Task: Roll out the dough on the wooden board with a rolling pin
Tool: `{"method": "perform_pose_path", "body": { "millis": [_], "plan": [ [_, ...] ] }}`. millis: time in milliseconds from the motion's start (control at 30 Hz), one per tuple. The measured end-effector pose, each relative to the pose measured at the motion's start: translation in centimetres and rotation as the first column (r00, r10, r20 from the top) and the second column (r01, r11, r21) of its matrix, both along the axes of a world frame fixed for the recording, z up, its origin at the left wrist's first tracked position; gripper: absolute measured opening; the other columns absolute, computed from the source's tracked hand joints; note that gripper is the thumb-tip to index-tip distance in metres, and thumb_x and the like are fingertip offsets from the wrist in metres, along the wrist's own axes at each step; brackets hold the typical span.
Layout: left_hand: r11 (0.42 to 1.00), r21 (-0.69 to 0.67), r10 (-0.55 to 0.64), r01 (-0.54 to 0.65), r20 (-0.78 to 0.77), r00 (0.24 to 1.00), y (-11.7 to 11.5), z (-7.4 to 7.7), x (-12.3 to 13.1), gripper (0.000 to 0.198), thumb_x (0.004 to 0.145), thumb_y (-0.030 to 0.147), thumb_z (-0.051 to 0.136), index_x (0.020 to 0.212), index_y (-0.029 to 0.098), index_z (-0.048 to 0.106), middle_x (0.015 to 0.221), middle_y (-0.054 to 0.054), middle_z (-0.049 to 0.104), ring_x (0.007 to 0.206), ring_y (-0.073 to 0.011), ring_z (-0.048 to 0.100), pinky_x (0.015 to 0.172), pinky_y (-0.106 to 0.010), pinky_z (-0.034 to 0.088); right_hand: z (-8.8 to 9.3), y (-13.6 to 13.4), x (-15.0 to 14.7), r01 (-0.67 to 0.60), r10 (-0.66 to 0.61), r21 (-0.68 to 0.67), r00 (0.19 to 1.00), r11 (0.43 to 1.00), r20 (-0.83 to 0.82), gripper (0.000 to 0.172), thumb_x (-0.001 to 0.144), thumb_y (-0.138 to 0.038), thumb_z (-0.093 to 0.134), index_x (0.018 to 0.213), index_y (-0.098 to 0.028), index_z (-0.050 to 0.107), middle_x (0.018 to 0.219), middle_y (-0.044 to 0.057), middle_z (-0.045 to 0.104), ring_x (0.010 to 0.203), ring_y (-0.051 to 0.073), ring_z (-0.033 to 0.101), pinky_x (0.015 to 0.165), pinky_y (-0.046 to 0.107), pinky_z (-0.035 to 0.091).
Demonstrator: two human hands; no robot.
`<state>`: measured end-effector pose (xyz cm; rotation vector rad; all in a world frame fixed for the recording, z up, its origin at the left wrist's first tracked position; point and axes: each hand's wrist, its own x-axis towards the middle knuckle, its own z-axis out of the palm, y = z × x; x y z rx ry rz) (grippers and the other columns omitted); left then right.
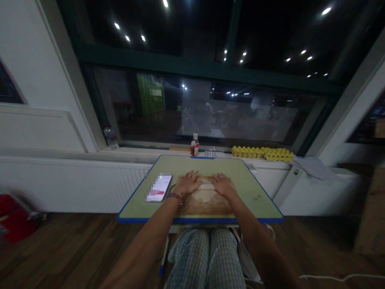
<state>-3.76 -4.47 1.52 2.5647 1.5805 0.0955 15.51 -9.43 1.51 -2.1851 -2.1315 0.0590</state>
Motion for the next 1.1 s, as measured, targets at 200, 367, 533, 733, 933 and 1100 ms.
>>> {"method": "perform_pose_path", "body": {
  "millis": [200, 367, 533, 733, 933, 1100],
  "plan": [
    [0.952, 0.269, 0.134, -0.148, 0.072, 0.988, -2.8, -0.9, 0.9, 0.062, 0.097, 0.042, 0.031, 0.151, 0.011, 0.036, 0.136, -0.02, 0.059, 0.127, -0.0319, 0.052, 0.107, -0.045, 0.032, 0.0, -0.8, -0.4, 0.018, -0.018, 0.025, 1.0, 1.0, 0.017, 0.056, 0.102, -0.037, 0.02, 0.146, -0.015, 0.048, 0.153, 0.014, 0.043, 0.142, 0.022, 0.036, 0.116, 0.038, 0.019],
    [0.937, 0.329, 0.103, -0.121, 0.072, 0.992, -4.3, -1.1, 0.7, 0.059, 0.097, 0.04, 0.03, 0.144, 0.008, 0.044, 0.126, -0.02, 0.064, 0.12, -0.0328, 0.056, 0.105, -0.046, 0.032, -0.8, -2.0, -0.3, 0.071, -0.069, 0.09, 0.997, 0.993, -0.019, 0.059, 0.102, -0.04, 0.022, 0.152, -0.011, 0.035, 0.155, 0.015, 0.038, 0.146, 0.025, 0.029, 0.118, 0.041, 0.012],
    [0.932, 0.342, 0.101, -0.12, 0.072, 0.992, -5.5, -1.0, 0.4, 0.051, 0.096, 0.038, 0.029, 0.123, 0.009, 0.061, 0.115, -0.018, 0.07, 0.108, -0.0307, 0.063, 0.097, -0.043, 0.039, -1.1, -3.3, -0.6, 0.058, -0.057, 0.108, 0.998, 0.992, -0.018, 0.058, 0.103, -0.035, 0.022, 0.151, -0.008, 0.037, 0.153, 0.015, 0.041, 0.145, 0.025, 0.03, 0.119, 0.042, 0.009],
    [0.926, 0.361, 0.105, -0.111, 0.036, 0.994, -6.8, -0.5, 0.2, 0.046, 0.096, 0.035, 0.031, 0.115, 0.011, 0.065, 0.111, -0.016, 0.072, 0.105, -0.0285, 0.064, 0.099, -0.042, 0.04, -1.1, -3.6, -1.1, 0.118, -0.116, 0.091, 0.993, 0.989, -0.022, 0.055, 0.101, -0.032, 0.024, 0.147, -0.007, 0.043, 0.142, 0.02, 0.054, 0.135, 0.027, 0.046, 0.116, 0.043, 0.019],
    [0.929, 0.35, 0.1, -0.118, 0.069, 0.993, -7.9, -1.1, 0.0, 0.049, 0.096, 0.037, 0.033, 0.126, 0.012, 0.061, 0.13, -0.016, 0.065, 0.12, -0.0283, 0.059, 0.104, -0.04, 0.039, -1.6, -5.1, -1.4, 0.063, -0.065, 0.189, 0.998, 0.98, 0.006, 0.055, 0.1, -0.026, 0.026, 0.148, -0.006, 0.041, 0.146, 0.019, 0.05, 0.138, 0.026, 0.042, 0.118, 0.042, 0.019],
    [0.926, 0.346, 0.122, -0.148, 0.096, 0.988, -8.0, -2.0, -0.1, 0.054, 0.096, 0.042, 0.033, 0.132, 0.01, 0.059, 0.135, -0.017, 0.061, 0.128, -0.0298, 0.054, 0.108, -0.041, 0.038, -3.0, -5.7, -1.6, 0.024, -0.031, 0.247, 0.999, 0.969, 0.023, 0.056, 0.1, -0.023, 0.021, 0.151, -0.005, 0.035, 0.153, 0.015, 0.04, 0.144, 0.025, 0.034, 0.119, 0.039, 0.022]
  ]
}}
